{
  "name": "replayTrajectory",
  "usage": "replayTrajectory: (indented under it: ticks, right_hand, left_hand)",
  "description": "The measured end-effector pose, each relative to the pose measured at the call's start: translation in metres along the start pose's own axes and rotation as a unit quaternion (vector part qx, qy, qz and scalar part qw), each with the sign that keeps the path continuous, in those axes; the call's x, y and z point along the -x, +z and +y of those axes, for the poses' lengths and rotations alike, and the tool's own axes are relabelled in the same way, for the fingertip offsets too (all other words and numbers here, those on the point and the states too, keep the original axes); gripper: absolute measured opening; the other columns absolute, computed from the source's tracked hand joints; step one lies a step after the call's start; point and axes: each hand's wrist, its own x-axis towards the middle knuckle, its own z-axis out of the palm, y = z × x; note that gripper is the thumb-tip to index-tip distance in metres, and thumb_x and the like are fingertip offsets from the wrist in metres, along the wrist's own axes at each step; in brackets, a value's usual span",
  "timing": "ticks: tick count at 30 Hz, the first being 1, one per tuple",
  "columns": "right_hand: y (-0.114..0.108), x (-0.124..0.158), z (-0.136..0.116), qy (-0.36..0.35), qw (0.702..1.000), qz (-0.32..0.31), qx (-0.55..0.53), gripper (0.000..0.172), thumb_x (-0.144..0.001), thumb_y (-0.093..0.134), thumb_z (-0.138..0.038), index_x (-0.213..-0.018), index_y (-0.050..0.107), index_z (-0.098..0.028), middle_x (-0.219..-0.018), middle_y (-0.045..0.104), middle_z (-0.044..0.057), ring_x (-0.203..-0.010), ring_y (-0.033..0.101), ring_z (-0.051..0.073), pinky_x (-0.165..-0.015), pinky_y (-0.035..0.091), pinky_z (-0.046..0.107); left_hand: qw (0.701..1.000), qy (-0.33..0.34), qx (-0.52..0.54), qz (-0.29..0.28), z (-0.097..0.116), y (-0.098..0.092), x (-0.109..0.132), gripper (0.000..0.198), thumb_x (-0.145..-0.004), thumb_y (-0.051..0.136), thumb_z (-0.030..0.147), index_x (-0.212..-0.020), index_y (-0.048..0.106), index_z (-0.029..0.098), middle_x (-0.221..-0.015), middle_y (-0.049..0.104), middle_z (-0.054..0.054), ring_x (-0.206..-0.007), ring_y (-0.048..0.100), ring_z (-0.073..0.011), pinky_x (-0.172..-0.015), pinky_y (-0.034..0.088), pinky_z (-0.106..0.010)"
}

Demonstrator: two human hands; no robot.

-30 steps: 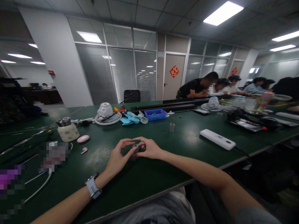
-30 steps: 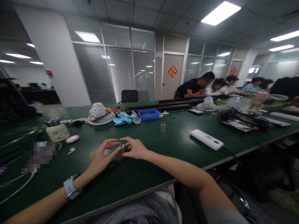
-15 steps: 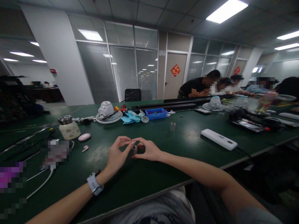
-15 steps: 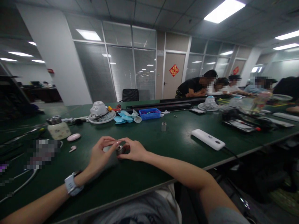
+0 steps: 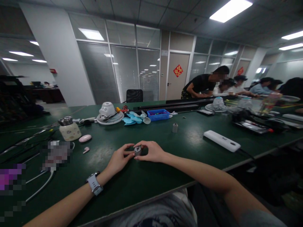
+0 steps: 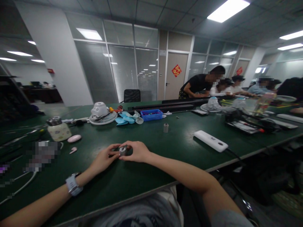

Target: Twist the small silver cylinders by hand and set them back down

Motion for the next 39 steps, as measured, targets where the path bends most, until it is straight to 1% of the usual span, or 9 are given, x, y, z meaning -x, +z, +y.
replayTrajectory:
  ticks: [5,11,16,21,28,32,35,37,39]
  right_hand:
    - [-0.018,-0.003,0.008,0.025,0.998,-0.022,0.055,0.045,-0.07,0.075,-0.046,-0.109,0.068,-0.025,-0.098,0.071,0.0,-0.087,0.064,0.017,-0.077,0.046,0.027]
    - [-0.081,0.002,0.045,0.135,0.972,-0.075,0.176,0.044,-0.062,0.079,-0.042,-0.103,0.073,-0.026,-0.093,0.071,0.001,-0.085,0.065,0.019,-0.074,0.046,0.027]
    - [-0.136,0.013,0.077,0.301,0.91,-0.112,0.264,0.046,-0.059,0.08,-0.041,-0.102,0.075,-0.025,-0.099,0.071,0.004,-0.09,0.066,0.022,-0.073,0.05,0.027]
    - [-0.171,0.03,0.096,0.47,0.817,-0.061,0.327,0.045,-0.057,0.082,-0.034,-0.1,0.075,-0.024,-0.105,0.071,0.007,-0.099,0.066,0.026,-0.078,0.052,0.032]
    - [-0.188,0.041,0.109,0.536,0.776,-0.015,0.333,0.046,-0.062,0.079,-0.035,-0.107,0.072,-0.024,-0.114,0.069,0.01,-0.104,0.065,0.028,-0.082,0.052,0.038]
    - [-0.174,0.03,0.092,0.461,0.803,0.039,0.375,0.05,-0.071,0.074,-0.042,-0.116,0.067,-0.024,-0.114,0.069,0.01,-0.11,0.062,0.03,-0.093,0.044,0.046]
    - [-0.134,0.014,0.067,0.261,0.887,0.106,0.367,0.038,-0.083,0.063,-0.038,-0.117,0.066,-0.022,-0.111,0.07,0.008,-0.108,0.062,0.026,-0.096,0.041,0.043]
    - [-0.095,0.005,0.049,0.107,0.942,0.094,0.303,0.034,-0.088,0.057,-0.035,-0.119,0.065,-0.022,-0.115,0.069,0.007,-0.107,0.062,0.022,-0.095,0.042,0.038]
    - [-0.055,-0.002,0.034,-0.005,0.971,0.047,0.235,0.037,-0.092,0.053,-0.034,-0.126,0.061,-0.022,-0.12,0.067,0.007,-0.109,0.061,0.02,-0.095,0.042,0.037]
  left_hand:
    - [1.0,-0.004,-0.017,-0.019,0.005,-0.001,0.002,0.061,-0.077,0.064,0.049,-0.131,0.05,0.022,-0.105,0.075,-0.007,-0.114,0.064,-0.029,-0.101,0.043,-0.044]
    - [0.999,-0.034,-0.019,-0.015,0.001,-0.001,0.0,0.057,-0.084,0.053,0.055,-0.132,0.048,0.025,-0.114,0.072,-0.006,-0.113,0.064,-0.0257,-0.096,0.046,-0.039]
    - [0.999,-0.037,0.014,0.025,-0.001,-0.001,-0.002,0.051,-0.086,0.048,0.057,-0.122,0.055,0.021,-0.116,0.071,-0.01,-0.114,0.063,-0.0243,-0.098,0.046,-0.038]
    - [0.998,-0.039,-0.01,0.05,0.0,-0.003,-0.002,0.046,-0.087,0.046,0.057,-0.113,0.059,0.021,-0.11,0.073,-0.009,-0.108,0.065,-0.0253,-0.094,0.046,-0.04]
    - [0.996,-0.055,-0.015,0.075,0.01,-0.003,0.0,0.04,-0.086,0.043,0.051,-0.104,0.061,0.021,-0.104,0.074,-0.007,-0.103,0.065,-0.0257,-0.092,0.045,-0.04]
    - [0.992,-0.046,0.01,0.121,0.006,-0.001,-0.004,0.035,-0.085,0.043,0.047,-0.098,0.062,0.021,-0.099,0.074,-0.007,-0.1,0.066,-0.0245,-0.092,0.046,-0.039]
    - [0.987,-0.039,0.011,0.158,-0.001,0.0,-0.007,0.032,-0.084,0.041,0.043,-0.093,0.062,0.021,-0.098,0.073,-0.007,-0.098,0.065,-0.0239,-0.09,0.047,-0.038]
    - [0.984,-0.037,0.003,0.177,-0.003,0.0,-0.008,0.03,-0.084,0.04,0.04,-0.091,0.063,0.021,-0.099,0.071,-0.007,-0.099,0.064,-0.0239,-0.09,0.046,-0.038]
    - [0.982,-0.039,-0.001,0.185,-0.003,-0.001,-0.007,0.029,-0.083,0.039,0.037,-0.089,0.063,0.021,-0.099,0.07,-0.007,-0.099,0.063,-0.024,-0.089,0.046,-0.039]
